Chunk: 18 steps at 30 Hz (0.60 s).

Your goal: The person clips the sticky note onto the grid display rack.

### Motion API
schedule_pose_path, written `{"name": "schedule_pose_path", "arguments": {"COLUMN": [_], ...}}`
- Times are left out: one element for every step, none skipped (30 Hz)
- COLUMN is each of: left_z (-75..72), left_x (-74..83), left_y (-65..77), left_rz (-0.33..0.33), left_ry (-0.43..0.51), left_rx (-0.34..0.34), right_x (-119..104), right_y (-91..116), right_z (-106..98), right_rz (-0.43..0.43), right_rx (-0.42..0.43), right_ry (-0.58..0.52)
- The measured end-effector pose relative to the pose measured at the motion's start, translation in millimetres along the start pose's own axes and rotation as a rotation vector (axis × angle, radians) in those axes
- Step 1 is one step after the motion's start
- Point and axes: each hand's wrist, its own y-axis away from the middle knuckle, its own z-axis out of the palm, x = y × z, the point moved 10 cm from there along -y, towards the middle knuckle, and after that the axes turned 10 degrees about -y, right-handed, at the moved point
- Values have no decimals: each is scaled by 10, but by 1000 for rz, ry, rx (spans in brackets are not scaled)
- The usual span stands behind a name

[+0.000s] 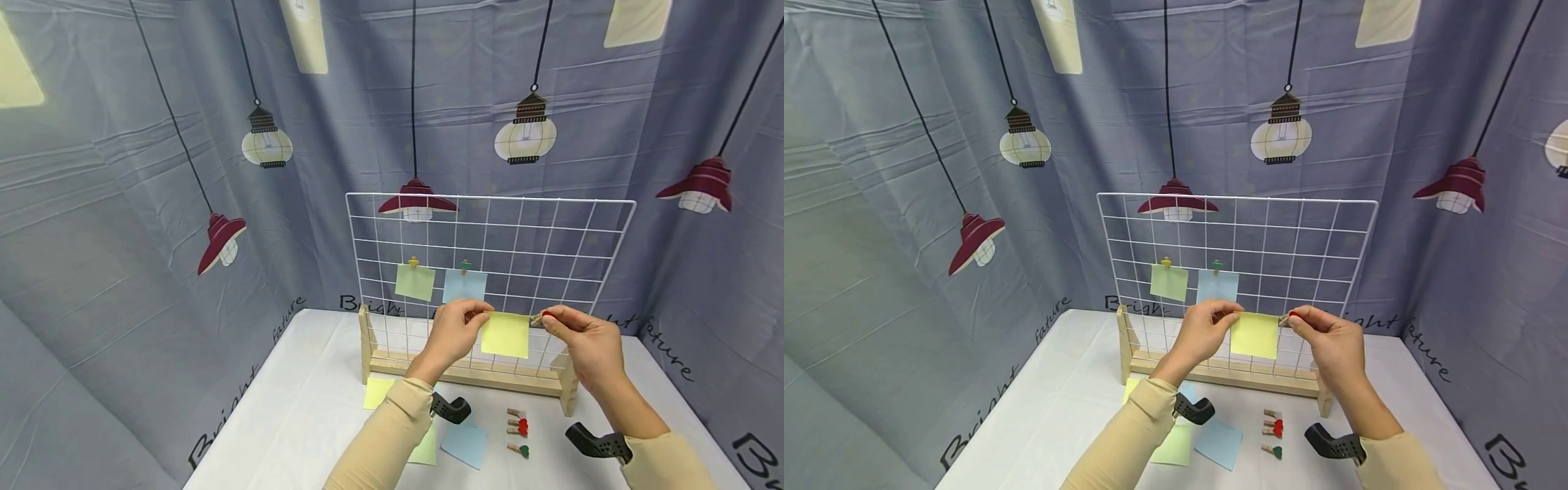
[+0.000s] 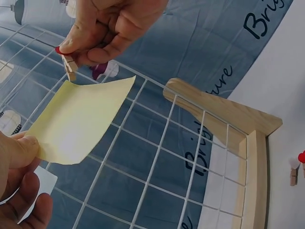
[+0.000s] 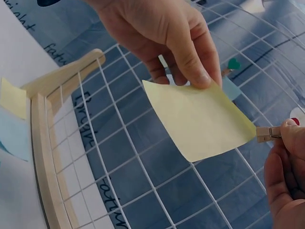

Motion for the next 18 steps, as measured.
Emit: {"name": "schedule_pose_path", "arguments": {"left_z": [-4, -10, -16, -18, -16, -18, -17, -19, -19, -20, -23, -26, -28, -28, -29, -29, -30, -34], "left_x": [4, 10, 16, 19, 14, 15, 17, 18, 20, 21, 24, 31, 41, 51, 67, 82, 101, 121], "left_y": [-15, -30, -46, -65, -86, -105, -125, -146, -165, -183, -199, -213, -228, -243, -257, -272, -286, -301], "left_rz": [-3, -4, -4, -4, -7, -12, -15, -18, -24, -31, -40, -47, -50, -53, -54, -53, -49, -43], "left_ry": [-1, -1, -2, -2, -2, -3, -6, -6, -2, 0, 2, 5, 10, 14, 13, 12, 14, 16], "left_rx": [4, 8, 12, 16, 18, 18, 19, 22, 23, 26, 30, 34, 39, 44, 49, 55, 60, 68], "right_x": [-2, -7, -13, -17, -26, -33, -43, -55, -64, -68, -77, -82, -88, -96, -106, -117, -132, -145], "right_y": [-13, -28, -44, -60, -73, -84, -98, -112, -125, -138, -149, -161, -174, -188, -202, -216, -231, -246], "right_z": [-3, -8, -12, -16, -18, -18, -17, -16, -14, -13, -13, -11, -10, -7, -3, 2, 8, 15], "right_rz": [3, 5, 7, 9, 11, 11, 10, 9, 6, 9, 9, 14, 19, 22, 22, 23, 22, 21], "right_rx": [3, 8, 13, 18, 23, 25, 28, 32, 33, 37, 43, 48, 54, 59, 63, 67, 69, 70], "right_ry": [-6, -17, -25, -36, -41, -41, -44, -44, -33, -25, -9, 4, 20, 32, 50, 60, 61, 63]}}
